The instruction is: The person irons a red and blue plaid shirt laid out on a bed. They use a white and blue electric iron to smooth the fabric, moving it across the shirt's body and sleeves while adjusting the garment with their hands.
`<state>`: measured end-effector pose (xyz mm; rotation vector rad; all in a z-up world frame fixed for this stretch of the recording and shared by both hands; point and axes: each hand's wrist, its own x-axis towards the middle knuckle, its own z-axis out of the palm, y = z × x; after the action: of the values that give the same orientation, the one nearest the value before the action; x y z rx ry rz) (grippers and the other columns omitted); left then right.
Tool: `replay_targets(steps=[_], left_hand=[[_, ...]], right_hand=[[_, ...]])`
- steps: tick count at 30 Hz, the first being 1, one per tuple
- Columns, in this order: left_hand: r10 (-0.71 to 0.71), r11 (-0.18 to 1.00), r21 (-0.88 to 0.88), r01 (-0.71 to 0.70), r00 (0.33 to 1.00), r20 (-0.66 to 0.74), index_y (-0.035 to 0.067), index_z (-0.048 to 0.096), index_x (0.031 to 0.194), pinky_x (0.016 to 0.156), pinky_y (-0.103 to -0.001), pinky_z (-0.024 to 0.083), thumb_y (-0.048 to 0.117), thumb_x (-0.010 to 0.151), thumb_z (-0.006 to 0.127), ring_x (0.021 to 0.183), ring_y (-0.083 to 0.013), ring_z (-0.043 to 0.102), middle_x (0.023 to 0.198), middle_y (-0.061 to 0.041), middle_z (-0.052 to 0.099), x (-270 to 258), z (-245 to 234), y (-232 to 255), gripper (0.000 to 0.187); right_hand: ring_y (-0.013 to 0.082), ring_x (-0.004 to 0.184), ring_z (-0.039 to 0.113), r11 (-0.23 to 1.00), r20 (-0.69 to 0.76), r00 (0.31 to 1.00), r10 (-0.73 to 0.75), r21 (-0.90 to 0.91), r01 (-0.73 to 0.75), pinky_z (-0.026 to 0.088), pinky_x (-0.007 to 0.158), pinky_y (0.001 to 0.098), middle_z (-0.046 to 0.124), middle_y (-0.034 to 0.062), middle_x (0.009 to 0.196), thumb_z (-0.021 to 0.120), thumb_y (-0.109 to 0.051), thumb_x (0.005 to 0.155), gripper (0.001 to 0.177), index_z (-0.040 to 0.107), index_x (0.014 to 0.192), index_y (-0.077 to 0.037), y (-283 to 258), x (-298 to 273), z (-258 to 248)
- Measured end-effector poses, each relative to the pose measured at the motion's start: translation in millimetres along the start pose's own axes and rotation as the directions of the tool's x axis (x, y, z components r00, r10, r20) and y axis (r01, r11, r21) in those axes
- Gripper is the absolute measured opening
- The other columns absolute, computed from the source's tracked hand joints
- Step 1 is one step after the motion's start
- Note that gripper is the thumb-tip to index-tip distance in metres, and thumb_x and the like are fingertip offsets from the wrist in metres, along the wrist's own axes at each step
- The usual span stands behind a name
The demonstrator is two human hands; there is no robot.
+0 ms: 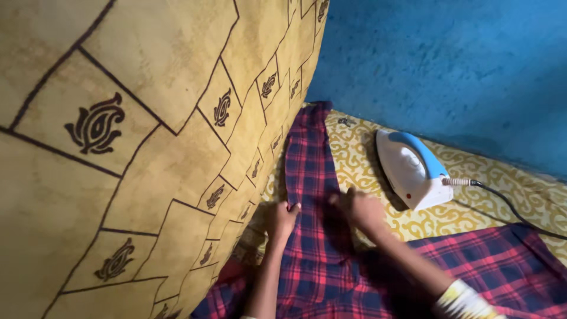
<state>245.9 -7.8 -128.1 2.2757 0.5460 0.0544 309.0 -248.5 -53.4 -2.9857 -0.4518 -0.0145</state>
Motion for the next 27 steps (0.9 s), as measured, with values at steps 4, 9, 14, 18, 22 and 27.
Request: replay_targets(steps=[4,9,14,18,22,27], left_hand=[[-0.003,0.891,-0.449,0.067,0.990,0.142,0.003,0.076,0.092,0.061,-0.038,0.049,0.038,0.091,0.076,0.063,-0.0182,0.064,0.078,-0.012,0.076,-22.0,11.6,-15.5,0.035],[0.276,0.961,-0.157,-0.227,0.816,0.507,0.001,0.077,0.094,0.067,-0.035,0.055,0.035,0.095,0.076,0.065,-0.0186,0.070,0.077,-0.016,0.075,-138.6,-32.1,-21.6,0.035],[0.023,0.936,0.250,-0.246,0.754,0.656,0.005,0.075,0.087,0.070,-0.027,0.050,0.052,0.094,0.068,0.062,-0.0110,0.065,0.078,-0.013,0.077,-152.1,-85.9,15.8,0.049],[0.055,0.996,0.045,-0.075,0.934,0.354,0.013,0.067,0.108,0.042,-0.027,0.044,0.016,0.095,0.061,0.044,-0.0084,0.049,0.074,-0.002,0.070,-17.4,-73.2,58.3,0.014],[0.144,0.981,0.165,-0.103,0.955,-0.260,-0.004,0.064,0.107,0.064,-0.041,0.055,0.037,0.081,0.085,0.072,-0.0319,0.070,0.083,-0.019,0.073,81.3,-26.9,74.9,0.053],[0.131,0.987,-0.035,-0.160,0.903,-0.408,-0.001,0.067,0.103,0.076,-0.046,0.055,0.030,0.067,0.094,0.085,-0.0402,0.072,0.090,-0.021,0.075,129.7,25.6,55.5,0.054]], right_hand=[[0.0411,0.077,0.073,0.972,0.002,1.000,0.007,0.235,-0.008,0.058,0.068,0.0525,0.076,0.0192,0.086,0.061,-0.058,0.088,0.052,0.072,0.098,-0.008,-9.1,-21.7,35.9],[0.0336,0.079,0.075,0.880,0.582,0.722,-0.374,-0.023,0.474,0.061,0.069,0.0474,0.074,0.0119,0.090,0.055,-0.035,0.100,0.027,0.073,0.102,-0.016,57.6,-78.9,29.5],[0.0241,0.072,0.073,0.892,0.584,0.755,-0.297,-0.112,0.438,0.059,0.063,0.0407,0.074,0.0053,0.087,0.058,-0.051,0.099,0.033,0.074,0.097,-0.023,86.9,-80.2,30.9],[0.0225,0.063,0.074,0.987,0.441,0.889,-0.123,0.150,0.062,0.057,0.061,0.0363,0.074,0.0071,0.067,0.074,-0.049,0.077,0.035,0.081,0.076,-0.015,62.1,54.9,33.4],[0.0218,0.057,0.072,0.709,0.203,0.958,0.201,0.645,-0.285,0.059,0.059,0.0392,0.076,0.0131,0.069,0.083,-0.049,0.077,0.042,0.082,0.088,-0.009,17.9,119.9,23.0],[0.0227,0.051,0.071,0.595,0.202,0.931,0.303,0.724,-0.350,0.057,0.052,0.0357,0.074,0.0134,0.069,0.089,-0.038,0.077,0.039,0.081,0.094,-0.004,-10.7,129.8,20.2]])
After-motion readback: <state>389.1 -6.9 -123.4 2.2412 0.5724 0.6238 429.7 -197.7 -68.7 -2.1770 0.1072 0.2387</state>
